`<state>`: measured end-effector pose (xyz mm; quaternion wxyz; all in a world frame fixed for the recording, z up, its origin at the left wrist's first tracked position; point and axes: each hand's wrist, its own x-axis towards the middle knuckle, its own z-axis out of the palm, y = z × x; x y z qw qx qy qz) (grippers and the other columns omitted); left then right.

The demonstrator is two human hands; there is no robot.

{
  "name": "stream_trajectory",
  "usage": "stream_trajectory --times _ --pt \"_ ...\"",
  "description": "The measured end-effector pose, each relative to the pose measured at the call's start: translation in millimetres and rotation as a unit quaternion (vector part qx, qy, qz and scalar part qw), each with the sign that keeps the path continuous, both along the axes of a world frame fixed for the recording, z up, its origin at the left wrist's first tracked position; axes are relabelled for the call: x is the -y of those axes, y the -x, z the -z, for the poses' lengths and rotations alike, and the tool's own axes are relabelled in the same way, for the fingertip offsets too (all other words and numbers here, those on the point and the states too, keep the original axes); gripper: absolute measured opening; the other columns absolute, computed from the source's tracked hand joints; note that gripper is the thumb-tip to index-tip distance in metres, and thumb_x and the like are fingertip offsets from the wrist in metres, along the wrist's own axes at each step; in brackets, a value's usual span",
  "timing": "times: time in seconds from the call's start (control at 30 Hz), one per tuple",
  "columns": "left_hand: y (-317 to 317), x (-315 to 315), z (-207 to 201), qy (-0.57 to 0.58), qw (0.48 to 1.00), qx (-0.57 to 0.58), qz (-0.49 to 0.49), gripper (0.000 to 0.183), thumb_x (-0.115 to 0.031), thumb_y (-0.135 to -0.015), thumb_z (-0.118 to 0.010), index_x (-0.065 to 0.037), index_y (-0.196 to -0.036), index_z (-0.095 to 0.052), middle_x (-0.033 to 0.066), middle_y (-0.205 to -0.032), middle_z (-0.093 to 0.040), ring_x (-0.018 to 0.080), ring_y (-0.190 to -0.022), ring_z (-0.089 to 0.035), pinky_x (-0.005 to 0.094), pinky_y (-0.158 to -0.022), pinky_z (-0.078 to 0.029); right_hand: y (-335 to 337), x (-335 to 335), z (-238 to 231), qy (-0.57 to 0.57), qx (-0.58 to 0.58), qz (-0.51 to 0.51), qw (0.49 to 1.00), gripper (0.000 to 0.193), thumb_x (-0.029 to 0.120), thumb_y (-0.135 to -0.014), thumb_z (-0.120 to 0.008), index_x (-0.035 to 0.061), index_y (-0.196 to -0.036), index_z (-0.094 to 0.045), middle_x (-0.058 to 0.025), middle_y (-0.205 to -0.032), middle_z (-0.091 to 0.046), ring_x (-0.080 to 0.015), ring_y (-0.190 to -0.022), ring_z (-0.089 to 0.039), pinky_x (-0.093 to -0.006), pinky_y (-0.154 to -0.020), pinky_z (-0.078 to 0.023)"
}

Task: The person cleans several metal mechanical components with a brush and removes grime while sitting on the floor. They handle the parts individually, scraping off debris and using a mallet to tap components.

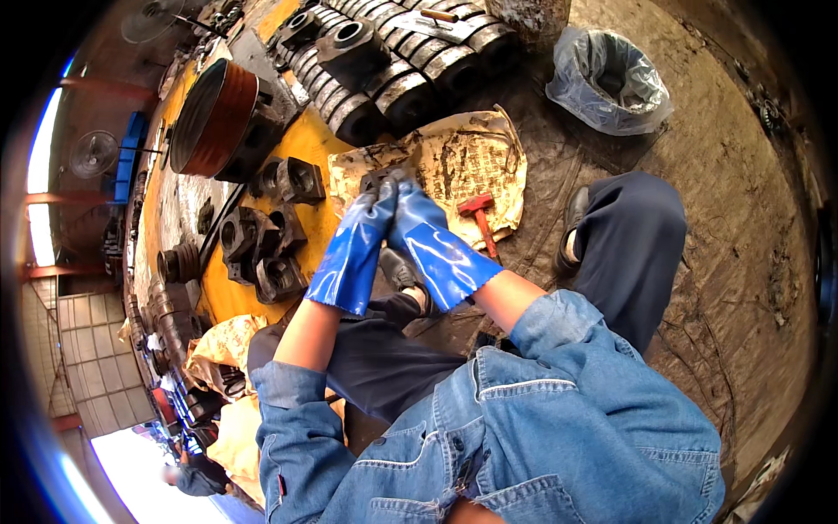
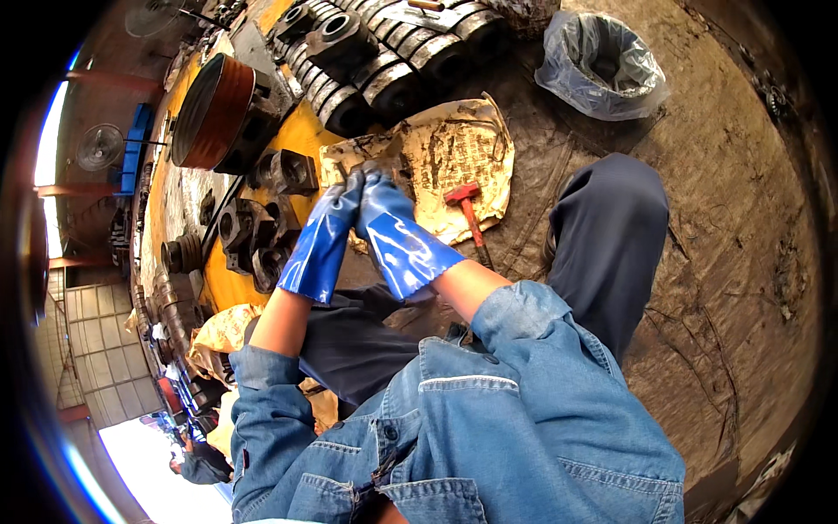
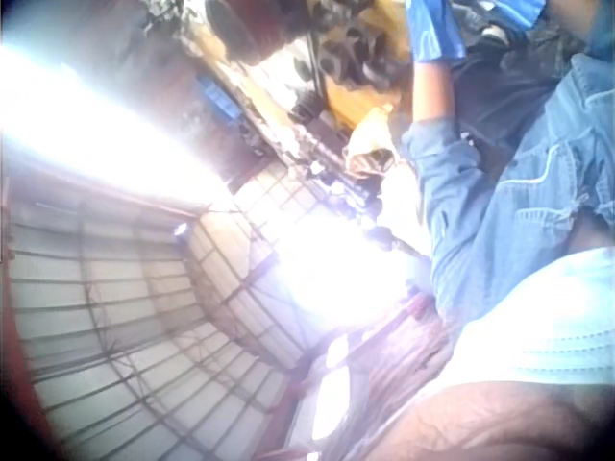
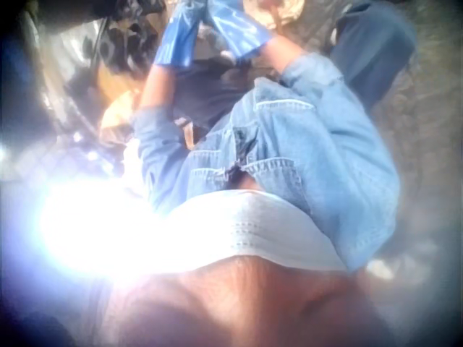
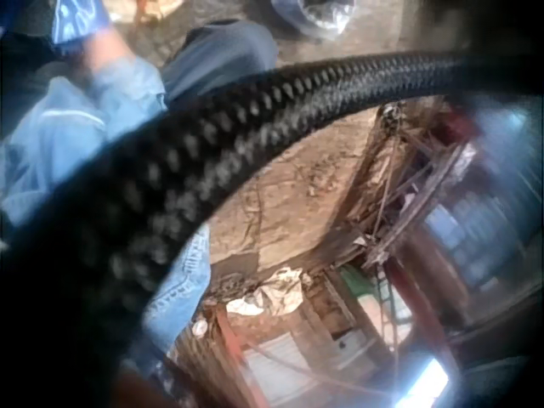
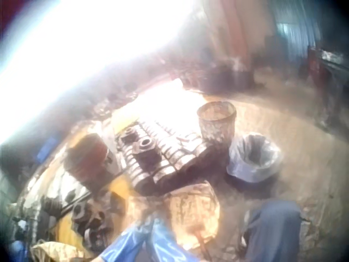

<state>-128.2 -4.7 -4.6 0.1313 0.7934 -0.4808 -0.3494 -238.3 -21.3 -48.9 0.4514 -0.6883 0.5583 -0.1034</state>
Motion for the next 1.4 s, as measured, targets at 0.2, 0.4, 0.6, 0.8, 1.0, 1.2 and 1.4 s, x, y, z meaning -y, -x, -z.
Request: stream_trajectory --times 0.2,0.4,0.6,0.8,1.0,1.2,1.4 --pt "25 -31 -24 0.142 0.98 -0.075 0.116 0.036 -0.031 -0.1 -0.051 -0.006 -0.121 -0.065 0.0165 -0.106 -0.071 0.0285 -0.092 -0.069 0.0346 -0.081 -0.053 20 9 40 -0.059 0.237 0.088 0.966 0.03 0.025 -0.09 -0.064 0.0001 -0.107 -0.065 -0.0205 -0.099 -0.07 -0.0294 -0.093 -0.069 -0.0373 -0.08 -0.054" --pt "-40 -1 -56 0.257 0.942 -0.212 0.036 0.039 -0.032 -0.1 -0.057 -0.004 -0.126 -0.066 0.008 -0.112 -0.073 0.0153 -0.098 -0.069 0.027 -0.08 -0.052 76 2 183 -0.017 0.005 0.097 0.995 0.03 0.02 -0.086 -0.065 0.004 -0.112 -0.069 -0.0231 -0.105 -0.069 -0.0357 -0.096 -0.069 -0.0407 -0.081 -0.055" --pt "-80 -26 -51 0.129 0.959 -0.195 -0.16 0.046 -0.041 -0.101 -0.054 -0.003 -0.125 -0.065 0.0095 -0.109 -0.073 0.0159 -0.095 -0.069 0.0254 -0.077 -0.047 80 -27 189 -0.136 -0.132 -0.005 0.982 0.037 0.033 -0.087 -0.063 0.0068 -0.113 -0.069 -0.0215 -0.099 -0.071 -0.0374 -0.094 -0.069 -0.0438 -0.081 -0.055" --pt "-86 -17 -39 0.073 0.974 -0.152 -0.153 0.043 -0.037 -0.101 -0.055 -0.002 -0.124 -0.065 0.01 -0.108 -0.074 0.0154 -0.091 -0.068 0.0281 -0.078 -0.048 62 -11 229 -0.189 0.142 0.132 0.963 0.033 0.022 -0.095 -0.056 0.0013 -0.12 -0.063 -0.0113 -0.084 -0.07 -0.0182 -0.073 -0.072 -0.0339 -0.066 -0.054" --pt "-79 -11 -34 0.046 0.982 -0.141 -0.119 0.039 -0.033 -0.1 -0.056 -0.003 -0.123 -0.066 0.0085 -0.108 -0.073 0.014 -0.095 -0.066 0.0258 -0.078 -0.045 20 -9 253 -0.197 0.148 0.085 0.965 0.036 0.013 -0.093 -0.055 -0.001 -0.127 -0.058 -0.0109 -0.088 -0.069 -0.018 -0.069 -0.072 -0.0315 -0.066 -0.055" --pt "-83 2 -25 0.007 0.984 -0.138 -0.116 0.039 -0.031 -0.1 -0.055 -0.003 -0.126 -0.065 0.0088 -0.108 -0.073 0.0143 -0.094 -0.066 0.0249 -0.078 -0.045 14 -16 237 -0.175 0.223 0.184 0.941 0.03 0.013 -0.093 -0.057 0.0026 -0.121 -0.061 -0.0098 -0.086 -0.07 -0.0194 -0.069 -0.071 -0.0325 -0.066 -0.055" --pt "-88 22 -7 -0.023 0.988 -0.128 -0.084 0.04 -0.035 -0.1 -0.057 -0.005 -0.126 -0.065 0.0081 -0.109 -0.073 0.0159 -0.093 -0.069 0.0285 -0.077 -0.05 29 -9 250 -0.261 0.229 0.17 0.922 0.031 0.006 -0.091 -0.058 0.0054 -0.122 -0.062 -0.004 -0.081 -0.068 -0.0152 -0.061 -0.066 -0.0296 -0.058 -0.054"
